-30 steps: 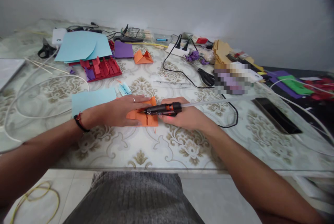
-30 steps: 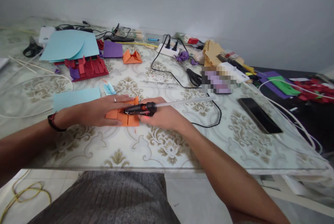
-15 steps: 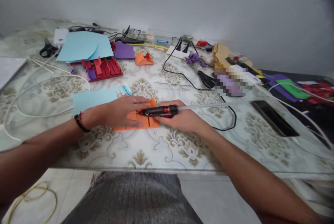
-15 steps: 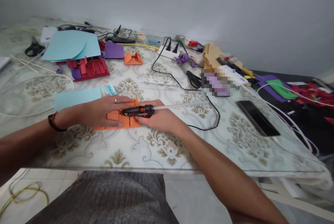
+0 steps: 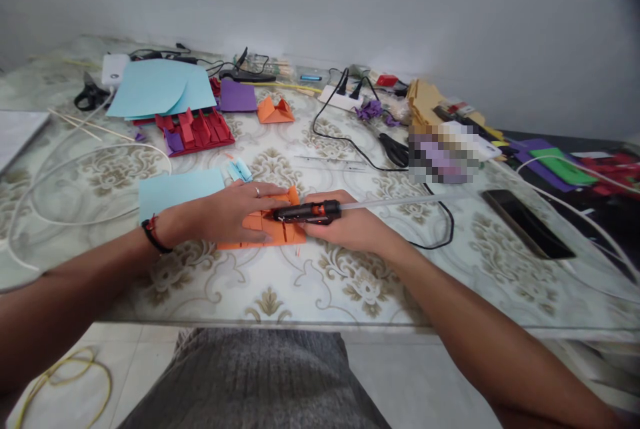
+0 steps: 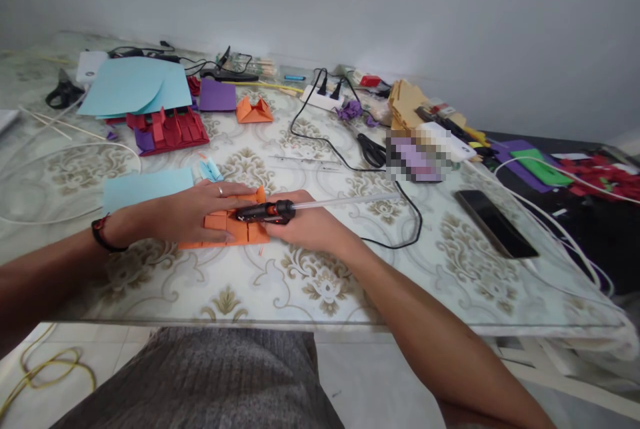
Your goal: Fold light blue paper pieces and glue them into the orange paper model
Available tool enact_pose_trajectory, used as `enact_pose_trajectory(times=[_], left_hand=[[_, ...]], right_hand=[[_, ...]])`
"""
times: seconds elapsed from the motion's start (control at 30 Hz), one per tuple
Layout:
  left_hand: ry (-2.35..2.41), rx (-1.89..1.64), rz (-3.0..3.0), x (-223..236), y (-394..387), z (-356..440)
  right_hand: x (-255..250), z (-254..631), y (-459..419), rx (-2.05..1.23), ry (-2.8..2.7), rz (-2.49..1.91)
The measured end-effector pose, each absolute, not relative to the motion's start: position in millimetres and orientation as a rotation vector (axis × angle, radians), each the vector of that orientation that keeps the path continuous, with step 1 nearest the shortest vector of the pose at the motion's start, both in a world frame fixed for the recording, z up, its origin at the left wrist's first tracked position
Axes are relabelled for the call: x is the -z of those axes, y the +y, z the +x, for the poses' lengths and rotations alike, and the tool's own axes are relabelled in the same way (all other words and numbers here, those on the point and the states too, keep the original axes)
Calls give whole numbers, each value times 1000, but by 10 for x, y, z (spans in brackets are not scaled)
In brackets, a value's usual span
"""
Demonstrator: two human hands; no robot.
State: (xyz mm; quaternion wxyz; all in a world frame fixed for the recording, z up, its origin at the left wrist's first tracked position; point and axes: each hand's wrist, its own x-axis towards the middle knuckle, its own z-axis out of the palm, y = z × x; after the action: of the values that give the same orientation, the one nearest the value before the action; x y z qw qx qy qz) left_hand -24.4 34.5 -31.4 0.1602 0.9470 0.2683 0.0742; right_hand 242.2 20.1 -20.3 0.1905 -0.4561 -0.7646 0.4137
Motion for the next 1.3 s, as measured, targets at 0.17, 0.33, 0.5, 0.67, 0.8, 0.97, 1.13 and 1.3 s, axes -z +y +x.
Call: enact_pose_trajectory(times=[0.17,0.33,0.5,0.67,0.8,0.97,1.13,1.3], left_hand=[[771,-208,2715,318,348,-245],[782,-205,2711,331,346,-256],[778,-185,2717,323,344,-259],[794,-164,2700,318,348,-249],[791,-161,2708,322,353,-249],[804,-168,2709,335,351,-256],[808,-181,2696,339,347,-256],[814,-156,2700,324,346,-245]], right_hand=[[189,2426,199,-1167,-2152,-1275],[176,2433,210,-1143,-2185,-1254],[128,2455,217,-1126,-2194,-1288],[91,2466,217,-1096,-2225,-1319],[94,2477,224,-1100,-2236,-1329],[106,2529,236,-1086,-2260,-1328],[97,2570,249,-1066,-2273,-1332],[76,2582,252,-1087,-2264,-1325]])
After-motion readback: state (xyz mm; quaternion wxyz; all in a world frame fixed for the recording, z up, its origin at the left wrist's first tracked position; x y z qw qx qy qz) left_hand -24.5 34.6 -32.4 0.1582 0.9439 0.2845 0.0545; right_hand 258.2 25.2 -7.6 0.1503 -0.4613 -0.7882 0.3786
